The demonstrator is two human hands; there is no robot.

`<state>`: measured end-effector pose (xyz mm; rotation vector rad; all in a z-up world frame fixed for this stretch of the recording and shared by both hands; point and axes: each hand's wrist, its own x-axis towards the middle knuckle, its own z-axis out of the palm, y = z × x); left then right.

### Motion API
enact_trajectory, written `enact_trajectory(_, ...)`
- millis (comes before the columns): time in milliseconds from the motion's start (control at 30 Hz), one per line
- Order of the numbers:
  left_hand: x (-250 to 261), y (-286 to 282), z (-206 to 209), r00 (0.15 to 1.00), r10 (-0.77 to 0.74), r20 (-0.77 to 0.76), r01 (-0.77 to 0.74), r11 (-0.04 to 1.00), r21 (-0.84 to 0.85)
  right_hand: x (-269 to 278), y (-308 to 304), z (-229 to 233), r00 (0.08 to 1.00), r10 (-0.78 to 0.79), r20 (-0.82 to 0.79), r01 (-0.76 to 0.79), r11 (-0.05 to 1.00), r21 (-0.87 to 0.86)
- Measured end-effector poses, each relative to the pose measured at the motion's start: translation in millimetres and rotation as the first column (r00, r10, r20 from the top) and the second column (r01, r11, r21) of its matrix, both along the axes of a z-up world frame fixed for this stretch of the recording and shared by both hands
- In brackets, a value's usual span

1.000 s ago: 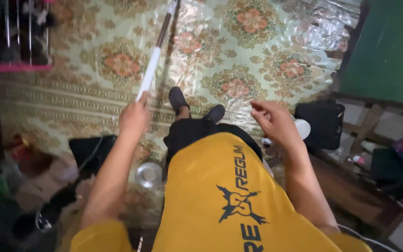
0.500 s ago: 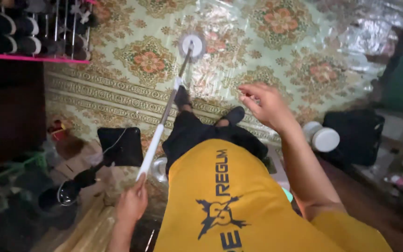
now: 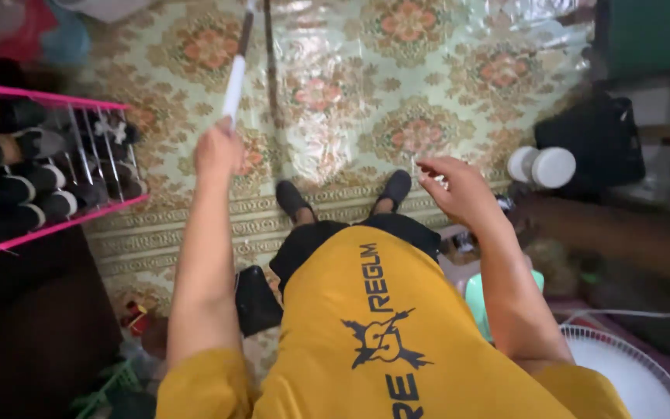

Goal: The recorder is mopping the floor in a home environment using a spin mop and bucket.

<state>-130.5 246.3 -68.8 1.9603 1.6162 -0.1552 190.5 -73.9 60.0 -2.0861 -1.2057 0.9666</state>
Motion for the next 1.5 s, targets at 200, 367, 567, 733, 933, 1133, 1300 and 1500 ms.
enact_trajectory(200,-33.4,-15.2,-5.4,0.999,0.002,0.032,-0.003,1.0,0.005,-33.3,36.5,22.4,0.997,0.083,0.002,-0.083,0.996,0.028)
enact_trajectory(367,-124.4,-147.7,38.7,0.996,0.02,-0.086,-0.024,0.998,-0.052,-39.2,84.5,17.7,0.945,0.326,-0.016,-0.326,0.945,0.024)
enact_trajectory(567,-228.3,-387.3,79.1,0.958,0.196,-0.208,-0.223,0.968,-0.114,-48.0,135.8,2.7,0.827,0.562,0.01,-0.561,0.823,0.092)
enact_trajectory(733,-251.3,-470.2,104.0,0.889,0.234,-0.393,-0.341,0.912,-0.228,-71.1,143.3,7.9,0.802,0.596,0.018,-0.597,0.802,0.017)
enact_trajectory(933,-191.8,-336.2,81.5,0.929,0.237,-0.285,-0.294,0.94,-0.175,-77.0,112.4,-3.3,0.826,0.563,-0.012,-0.556,0.818,0.146)
enact_trajectory(1133,-107.1,-132.8,-9.2,1.0,-0.015,0.011,0.013,0.987,0.161,-74.1,39.5,-93.3,0.945,0.324,-0.042,-0.319,0.887,-0.335)
enact_trajectory(1300,-20.4,7.0,-12.8,1.0,-0.023,-0.005,0.024,0.996,0.09,-97.1,-32.0,-145.4,0.909,0.391,-0.145,-0.363,0.57,-0.737)
enact_trajectory(1500,-13.1,-13.1,39.0,0.996,-0.011,-0.085,0.011,1.0,0.0,-88.3,-79.6,-230.5,0.871,0.489,-0.048,-0.453,0.761,-0.464)
